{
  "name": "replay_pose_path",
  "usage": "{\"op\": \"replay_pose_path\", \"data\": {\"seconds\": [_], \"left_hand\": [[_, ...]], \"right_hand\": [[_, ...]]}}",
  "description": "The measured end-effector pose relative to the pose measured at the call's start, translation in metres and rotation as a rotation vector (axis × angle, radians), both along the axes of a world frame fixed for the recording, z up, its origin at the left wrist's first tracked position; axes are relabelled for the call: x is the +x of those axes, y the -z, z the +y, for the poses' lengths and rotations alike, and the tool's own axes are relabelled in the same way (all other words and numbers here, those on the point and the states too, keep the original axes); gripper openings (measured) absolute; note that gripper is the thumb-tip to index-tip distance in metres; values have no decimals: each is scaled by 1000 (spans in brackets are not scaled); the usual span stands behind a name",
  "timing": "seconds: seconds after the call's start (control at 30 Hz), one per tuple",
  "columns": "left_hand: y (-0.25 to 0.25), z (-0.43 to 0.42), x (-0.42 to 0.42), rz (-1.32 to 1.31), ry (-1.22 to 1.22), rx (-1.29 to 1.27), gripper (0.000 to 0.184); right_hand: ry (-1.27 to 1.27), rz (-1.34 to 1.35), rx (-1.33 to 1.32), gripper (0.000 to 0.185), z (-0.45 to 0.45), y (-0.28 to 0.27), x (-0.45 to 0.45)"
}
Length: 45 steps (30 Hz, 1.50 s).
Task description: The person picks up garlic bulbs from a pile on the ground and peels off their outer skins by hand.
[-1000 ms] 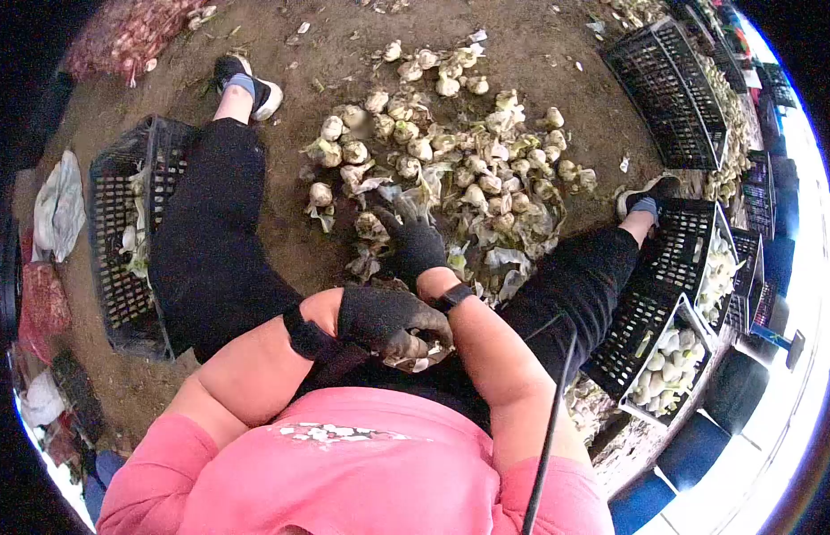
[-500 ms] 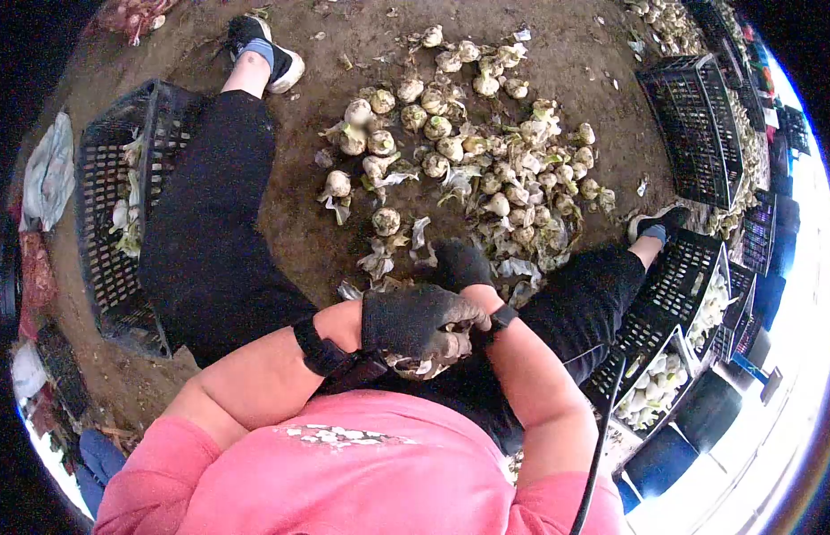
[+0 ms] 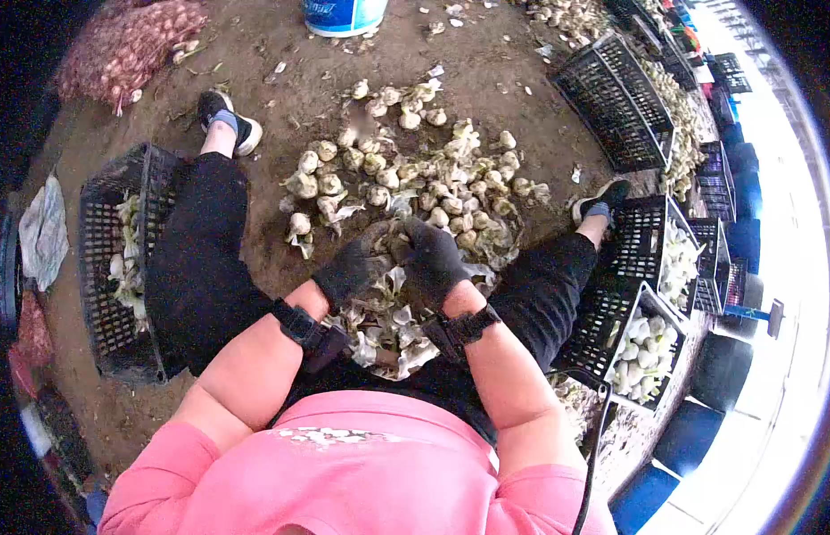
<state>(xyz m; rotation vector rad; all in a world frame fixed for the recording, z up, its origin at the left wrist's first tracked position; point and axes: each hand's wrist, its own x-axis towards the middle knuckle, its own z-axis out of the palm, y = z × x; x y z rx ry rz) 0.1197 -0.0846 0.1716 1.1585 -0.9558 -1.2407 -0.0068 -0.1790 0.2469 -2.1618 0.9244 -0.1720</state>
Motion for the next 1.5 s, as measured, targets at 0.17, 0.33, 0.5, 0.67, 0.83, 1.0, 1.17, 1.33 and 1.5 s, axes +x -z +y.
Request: {"op": "replay_pose_path", "data": {"seconds": [0.17,0.33,0.5,0.67,0.83,1.0,1.17,1.33,1.5], "left_hand": [[-45,-3,-2,138,119,-65,43],[-35,13,-1,382,1,276,38],[-72,13,5,786,49,211,38],[-99,10,-4,784,74,224,38],[-76,6,6,110,137,285,31],[-82,3,9,48,-95,233,29],[-60,1,10,47,-41,201,25],[-75,4,9,164,5,253,29],[-82,5,6,241,-40,187,33]], "right_hand": [[379,-432,652,13,24,-53,-27],[403,-512,674,23,13,-76,-38],[-203,293,-587,26,-2,-20,-67],[409,-436,291,35,39,-3,-36],[335,-521,435,50,40,-5,-18],[190,-240,-14,57,37,-20,-19],[116,-97,-181,65,33,-20,-23],[255,-418,305,54,38,-12,-25],[278,-457,261,51,39,-19,-26]]}}
